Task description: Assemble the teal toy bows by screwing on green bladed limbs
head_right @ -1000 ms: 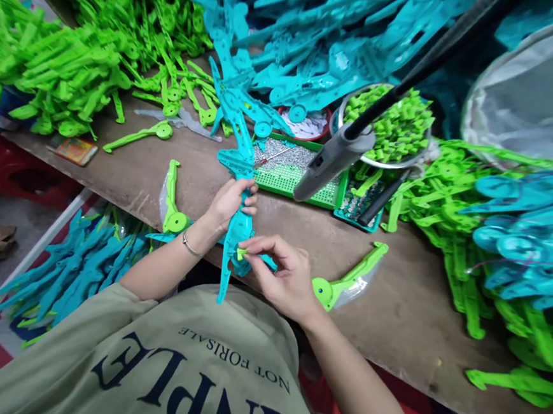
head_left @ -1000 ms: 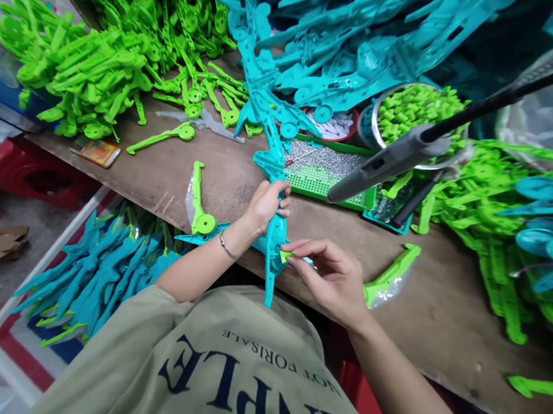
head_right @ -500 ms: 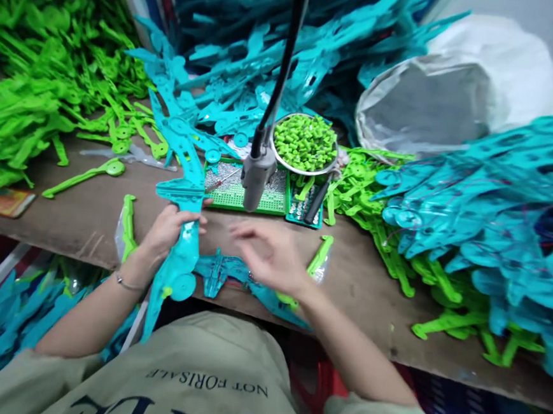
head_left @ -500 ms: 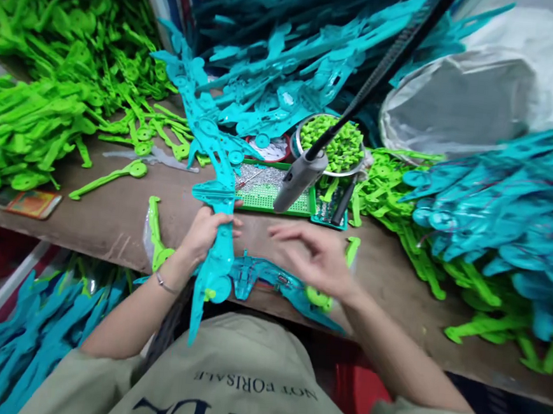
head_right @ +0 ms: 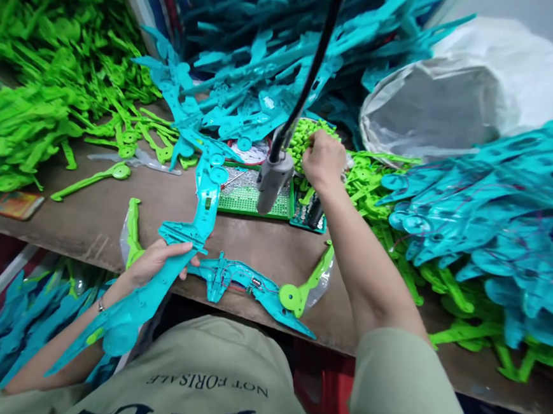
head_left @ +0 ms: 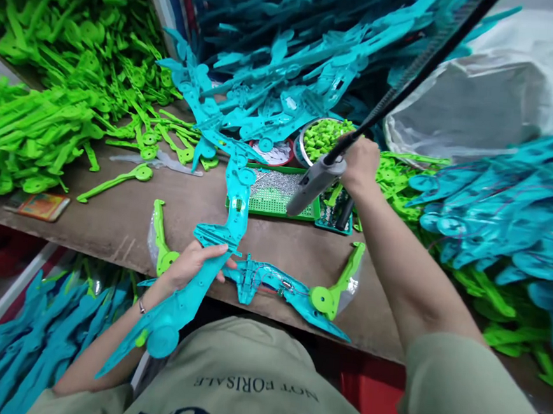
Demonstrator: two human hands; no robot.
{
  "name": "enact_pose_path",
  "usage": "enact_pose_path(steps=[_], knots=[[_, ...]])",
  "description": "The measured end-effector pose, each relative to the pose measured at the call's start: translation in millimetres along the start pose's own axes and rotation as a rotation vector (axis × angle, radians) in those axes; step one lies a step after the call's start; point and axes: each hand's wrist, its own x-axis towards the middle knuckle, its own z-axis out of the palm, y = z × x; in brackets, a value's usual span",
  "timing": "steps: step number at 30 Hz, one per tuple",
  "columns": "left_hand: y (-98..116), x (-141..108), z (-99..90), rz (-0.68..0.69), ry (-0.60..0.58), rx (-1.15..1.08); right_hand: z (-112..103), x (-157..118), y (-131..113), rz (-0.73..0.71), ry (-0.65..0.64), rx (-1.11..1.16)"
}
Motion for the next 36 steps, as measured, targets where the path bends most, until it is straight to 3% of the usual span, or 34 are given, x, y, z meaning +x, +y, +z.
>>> enact_pose_path(steps=[5,7,9,11,13,15,18,24,36], knots=[[-14,-22,-6.7,0.002,-0.135,-0.086,-29,-16,1,0.040,0.206,0.143],[-21,-33,-10.2,-0.033,-0.206,-0.142,-47,-39,3,0.085,0.285,0.243],[-30,-44,-13.2,-0.101,-0.254,-0.185,-65,-73,0,0.025,0.278,0.375],[-38,-55,-14.1,-0.170,-0.287,-0.209,-81,-113,-10,-0.112,0.215,0.442],[-43,-63,-11.9,-0.242,-0.327,-0.213,-90,-152,-26,-0.194,0.017,0.513],[-44,-68,-7.1,-0.316,-0.375,-0.194,-91,-182,-42,-0.252,-0.123,0.531],[-42,-69,1.8,-0.394,-0.436,-0.143,-83,-210,-57,-0.231,-0.187,0.503],[-41,-63,9.7,-0.396,-0.459,-0.073,-80,-223,-57,-0.173,-0.189,0.392],[-33,-60,19.9,-0.337,-0.516,0.052,-90,-225,-58,-0.223,-0.180,0.257]])
